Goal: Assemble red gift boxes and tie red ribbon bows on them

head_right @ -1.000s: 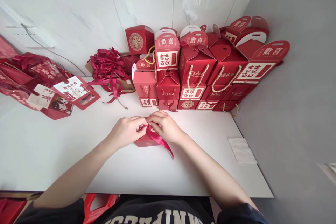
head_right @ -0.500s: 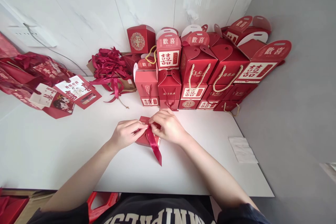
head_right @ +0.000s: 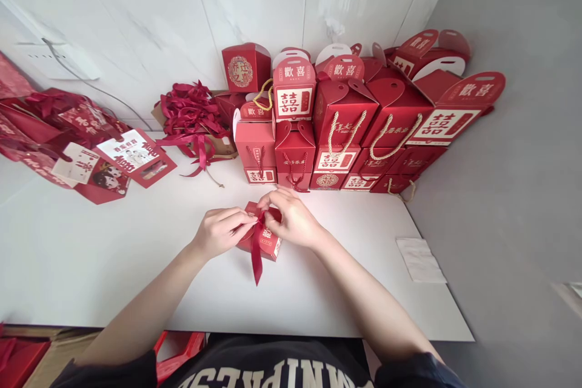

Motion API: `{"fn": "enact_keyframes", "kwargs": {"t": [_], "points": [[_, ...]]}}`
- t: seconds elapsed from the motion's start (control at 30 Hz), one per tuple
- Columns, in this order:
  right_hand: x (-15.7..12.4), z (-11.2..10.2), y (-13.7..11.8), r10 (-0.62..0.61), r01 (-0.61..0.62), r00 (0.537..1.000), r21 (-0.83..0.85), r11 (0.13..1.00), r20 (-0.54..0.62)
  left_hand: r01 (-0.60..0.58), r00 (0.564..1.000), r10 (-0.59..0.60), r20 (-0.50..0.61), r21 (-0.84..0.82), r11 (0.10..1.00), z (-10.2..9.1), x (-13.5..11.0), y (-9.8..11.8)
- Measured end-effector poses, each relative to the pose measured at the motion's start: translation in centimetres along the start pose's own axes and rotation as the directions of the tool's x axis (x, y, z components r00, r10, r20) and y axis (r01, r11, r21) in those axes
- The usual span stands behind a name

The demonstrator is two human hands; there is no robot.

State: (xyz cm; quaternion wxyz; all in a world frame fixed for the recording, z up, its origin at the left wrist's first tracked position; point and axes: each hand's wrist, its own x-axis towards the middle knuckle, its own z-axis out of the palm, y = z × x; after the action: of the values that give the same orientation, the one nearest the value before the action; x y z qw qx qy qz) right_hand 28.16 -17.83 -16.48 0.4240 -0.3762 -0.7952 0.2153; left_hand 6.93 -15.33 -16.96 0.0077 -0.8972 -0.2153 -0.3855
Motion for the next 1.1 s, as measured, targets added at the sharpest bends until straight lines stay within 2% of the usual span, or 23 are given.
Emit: {"fn": "enact_keyframes", "kwargs": {"t": [0.07,0.17,0.23,0.33,0.43,0.5,0.6,0.63,0.7,0.77,0.8,0.83,0.9,0.97,1.03,1.1], "points": [[0.0,-0.1,0.0,0.022,-0.022,0.999,0.003,1.000,-0.030,0.012,1.000,-0.012,0.003,0.007,1.000,0.0,0.1,0.1],[-0.1,0.0,-0.2,0.021,-0.022,0.999,0.029,0.999,0.046,0.006,1.000,-0.006,0.001,0.015,1.000,0.0,0.2,0.2],[-0.1,0.3,-0.3,0.023,-0.024,0.999,0.016,1.000,0.045,-0.011,1.000,0.011,-0.002,0.027,1.000,-0.1,0.3,0.2],[-0.3,0.9,-0.6,0.074,-0.075,0.995,-0.020,0.997,-0.060,-0.032,0.999,0.032,0.005,0.048,0.998,-0.2,0.5,0.3],[-0.5,1.5,-0.4,0.087,-0.115,0.985,-0.198,0.973,-0.147,-0.041,0.999,0.040,0.013,0.062,0.997,-0.2,0.5,0.3],[-0.8,1.5,0.2,0.071,-0.134,0.979,-0.347,0.928,-0.190,-0.048,0.999,0.046,0.024,0.065,0.997,-0.1,0.4,0.2],[-1.1,0.3,1.4,0.087,-0.205,0.960,-0.459,0.864,-0.266,-0.066,0.997,0.064,0.034,0.062,0.996,-0.1,0.2,0.0],[-1.2,-0.4,1.8,0.112,-0.252,0.949,-0.498,0.830,-0.293,-0.075,0.997,0.074,0.031,0.060,0.995,0.0,0.2,0.0],[-1.5,-2.2,2.1,0.217,-0.379,0.920,-0.599,0.706,-0.326,-0.092,0.996,0.091,0.018,0.059,0.994,0.0,0.1,-0.2],[-1.7,-3.8,1.9,0.352,-0.451,0.892,-0.637,0.625,-0.286,-0.109,0.994,0.109,0.005,0.065,0.992,0.0,0.1,-0.3],[-1.8,-4.5,1.6,0.398,-0.448,0.889,-0.617,0.647,-0.227,-0.119,0.993,0.119,0.001,0.073,0.990,0.0,0.1,-0.3],[-1.8,-4.9,1.2,0.420,-0.428,0.895,-0.566,0.705,-0.152,-0.130,0.991,0.131,0.001,0.084,0.988,0.0,0.1,-0.3],[-1.5,-5.2,0.5,0.383,-0.355,0.924,-0.373,0.858,0.003,-0.164,0.986,0.164,0.010,0.119,0.979,-0.1,0.1,-0.3],[-1.0,-4.9,0.1,0.317,-0.299,0.940,-0.139,0.944,0.130,-0.202,0.979,0.199,0.036,0.157,0.967,-0.3,0.2,-0.1],[-0.3,-4.2,0.2,0.302,-0.315,0.927,0.024,0.949,0.225,-0.242,0.970,0.234,0.063,0.190,0.952,-0.6,0.4,0.1],[0.2,-3.5,0.8,0.334,-0.365,0.906,0.079,0.928,0.260,-0.280,0.960,0.269,0.080,0.215,0.936,-0.7,0.6,0.2]]}}
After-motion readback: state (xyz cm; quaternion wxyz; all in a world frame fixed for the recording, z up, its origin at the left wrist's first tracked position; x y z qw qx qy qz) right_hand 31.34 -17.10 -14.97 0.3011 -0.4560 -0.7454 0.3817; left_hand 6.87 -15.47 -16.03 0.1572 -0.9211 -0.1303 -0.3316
